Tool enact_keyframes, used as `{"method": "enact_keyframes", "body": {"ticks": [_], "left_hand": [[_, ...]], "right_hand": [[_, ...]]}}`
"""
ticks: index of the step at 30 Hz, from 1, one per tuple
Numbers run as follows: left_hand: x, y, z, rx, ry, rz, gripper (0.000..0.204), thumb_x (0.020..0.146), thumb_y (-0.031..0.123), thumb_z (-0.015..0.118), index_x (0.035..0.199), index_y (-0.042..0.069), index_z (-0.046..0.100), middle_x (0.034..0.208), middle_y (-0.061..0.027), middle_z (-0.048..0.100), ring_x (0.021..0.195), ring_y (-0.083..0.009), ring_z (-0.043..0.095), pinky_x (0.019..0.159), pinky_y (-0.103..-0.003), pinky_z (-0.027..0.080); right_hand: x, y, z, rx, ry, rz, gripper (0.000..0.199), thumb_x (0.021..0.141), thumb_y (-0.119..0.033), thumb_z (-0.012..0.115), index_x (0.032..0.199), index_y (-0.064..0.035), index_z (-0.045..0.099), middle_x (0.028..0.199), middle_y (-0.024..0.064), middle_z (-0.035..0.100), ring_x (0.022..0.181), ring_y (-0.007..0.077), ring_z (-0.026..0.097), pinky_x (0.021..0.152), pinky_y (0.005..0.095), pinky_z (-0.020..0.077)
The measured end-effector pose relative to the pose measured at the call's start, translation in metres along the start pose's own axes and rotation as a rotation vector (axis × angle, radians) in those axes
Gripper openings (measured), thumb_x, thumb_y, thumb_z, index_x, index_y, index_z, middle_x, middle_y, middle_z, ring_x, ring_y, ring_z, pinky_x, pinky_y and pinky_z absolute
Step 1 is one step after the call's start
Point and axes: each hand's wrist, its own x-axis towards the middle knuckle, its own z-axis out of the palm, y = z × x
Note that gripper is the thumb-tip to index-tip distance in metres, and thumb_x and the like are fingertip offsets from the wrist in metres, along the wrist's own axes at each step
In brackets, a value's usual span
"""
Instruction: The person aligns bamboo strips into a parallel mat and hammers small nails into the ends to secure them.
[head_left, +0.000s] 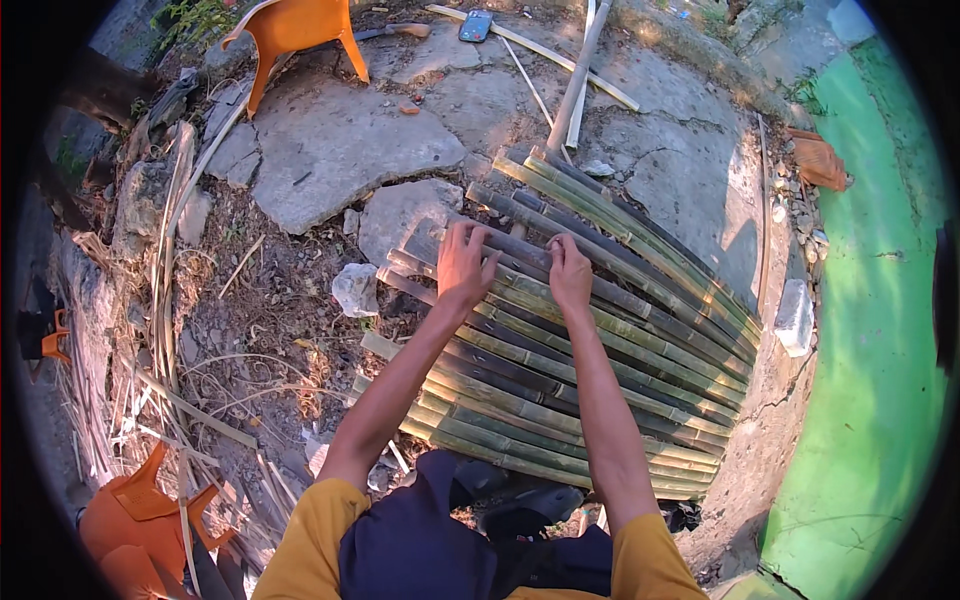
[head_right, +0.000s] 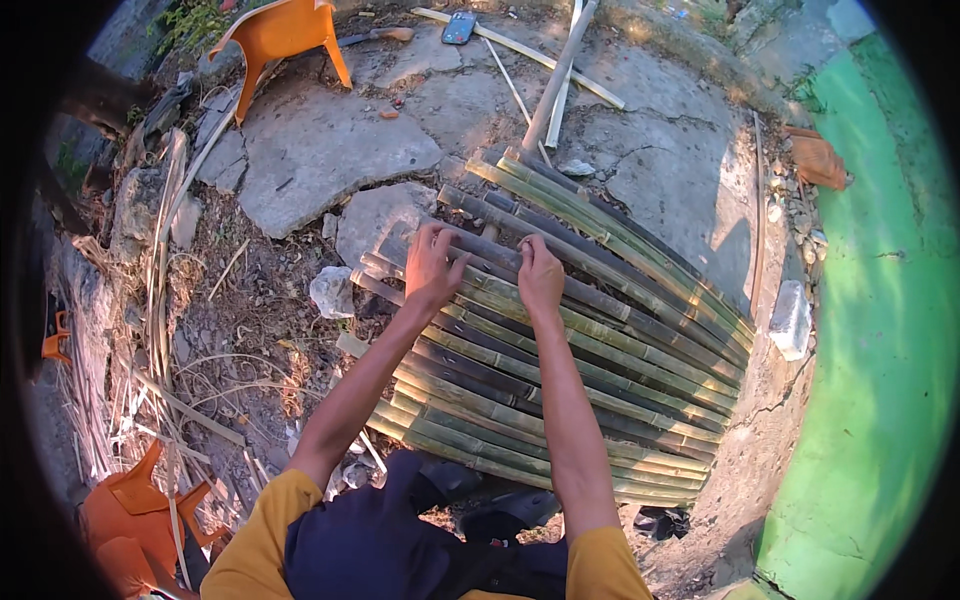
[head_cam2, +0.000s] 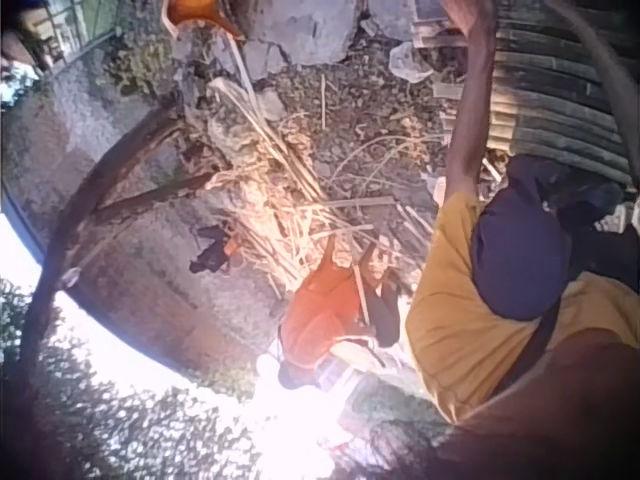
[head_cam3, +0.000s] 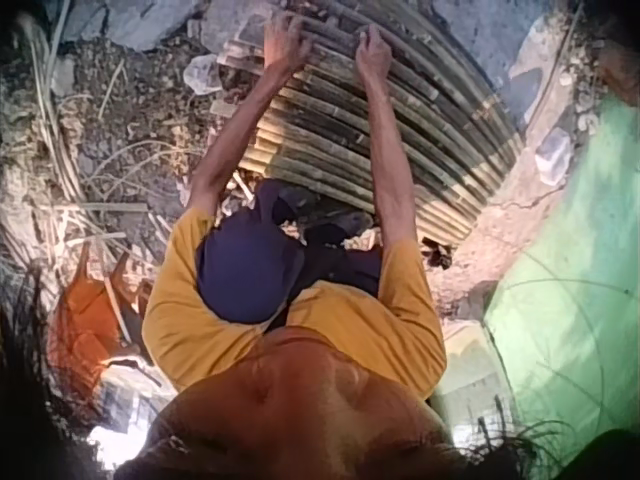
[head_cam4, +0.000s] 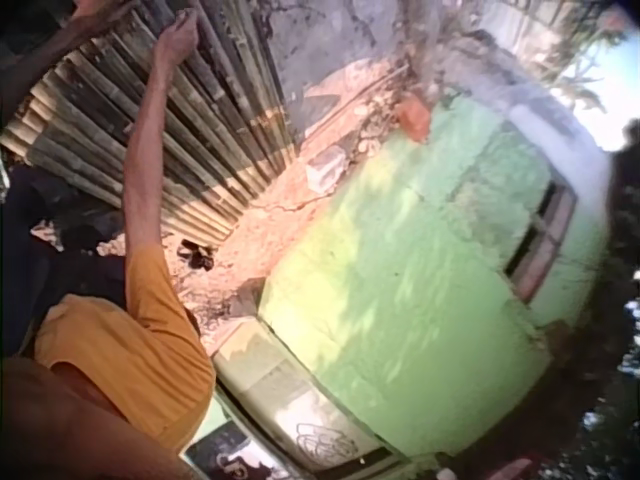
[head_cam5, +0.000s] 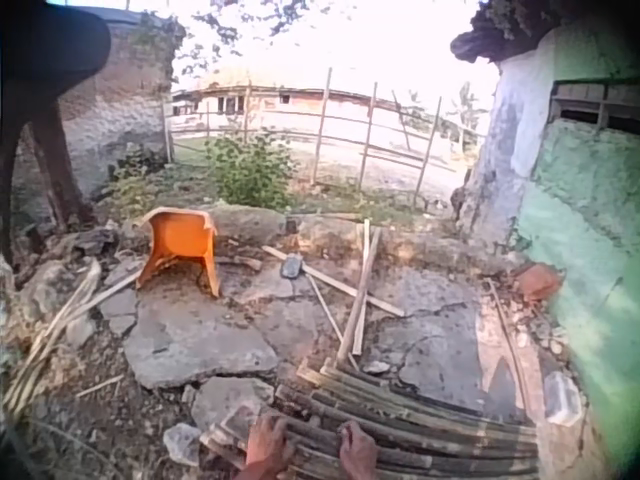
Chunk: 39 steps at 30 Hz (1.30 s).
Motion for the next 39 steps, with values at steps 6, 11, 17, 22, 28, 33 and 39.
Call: {"method": "enact_keyframes", "body": {"ticks": [6,11,17,22,28,33,39], "left_hand": [[-0.113,0.042,-0.052,0.261,-0.115,-0.168,0.075,0.080,0.039,0.089,0.133,0.003,0.050,0.121,-0.0166,0.050,0.119,-0.0385,0.049,0.106,-0.051,0.041],[-0.168,0.028,-0.064,0.144,-0.269,-0.349,0.091,0.083,0.047,0.087,0.143,-0.001,0.039,0.132,-0.0251,0.056,0.128,-0.0449,0.054,0.108,-0.054,0.043],[-0.148,0.012,-0.053,0.094,-0.319,-0.544,0.092,0.080,0.052,0.088,0.142,-0.005,0.051,0.133,-0.0300,0.067,0.125,-0.0445,0.065,0.109,-0.053,0.046],[-0.142,0.024,-0.076,0.084,-0.371,-0.467,0.086,0.079,0.051,0.088,0.138,-0.005,0.060,0.128,-0.0270,0.071,0.121,-0.0410,0.068,0.109,-0.052,0.047],[-0.136,0.063,-0.102,0.109,-0.302,-0.443,0.082,0.076,0.045,0.093,0.133,-0.006,0.063,0.123,-0.0268,0.073,0.117,-0.0396,0.071,0.101,-0.047,0.055],[-0.172,0.047,-0.109,0.086,-0.371,-0.478,0.077,0.078,0.043,0.092,0.131,-0.005,0.064,0.122,-0.0262,0.073,0.116,-0.0395,0.071,0.101,-0.047,0.055],[-0.198,0.016,-0.085,0.002,-0.299,-0.435,0.073,0.078,0.045,0.089,0.129,-0.001,0.063,0.119,-0.0225,0.073,0.114,-0.0390,0.069,0.106,-0.052,0.044]], "right_hand": [[-0.002,0.005,-0.003,-0.012,-0.101,-0.044,0.015,0.108,-0.024,0.056,0.106,-0.0130,0.066,0.089,0.0156,0.075,0.089,0.0421,0.071,0.077,0.0529,0.0512],[-0.003,0.004,-0.003,0.039,-0.106,-0.047,0.016,0.108,-0.025,0.057,0.105,-0.0146,0.068,0.089,0.0140,0.075,0.090,0.0408,0.072,0.081,0.0532,0.0498],[-0.001,0.011,-0.004,0.087,-0.102,-0.048,0.016,0.107,-0.027,0.058,0.105,-0.0168,0.070,0.090,0.0118,0.077,0.090,0.0396,0.073,0.082,0.0531,0.0503],[-0.001,-0.002,-0.010,0.000,-0.061,-0.132,0.016,0.106,-0.027,0.058,0.103,-0.0172,0.070,0.093,0.0092,0.077,0.092,0.0377,0.073,0.080,0.0531,0.0493],[-0.008,-0.017,-0.032,0.073,-0.014,-0.127,0.014,0.106,-0.024,0.058,0.102,-0.0142,0.068,0.092,0.0086,0.076,0.090,0.0371,0.072,0.078,0.0517,0.0467],[-0.039,-0.017,-0.022,0.089,-0.073,-0.195,0.014,0.106,-0.022,0.058,0.102,-0.0132,0.068,0.091,0.0083,0.075,0.090,0.0362,0.070,0.079,0.0482,0.0458],[-0.049,-0.017,-0.009,0.063,-0.093,-0.138,0.015,0.106,-0.023,0.059,0.102,-0.0117,0.069,0.092,0.0106,0.076,0.089,0.0361,0.072,0.079,0.0467,0.0464]]}}
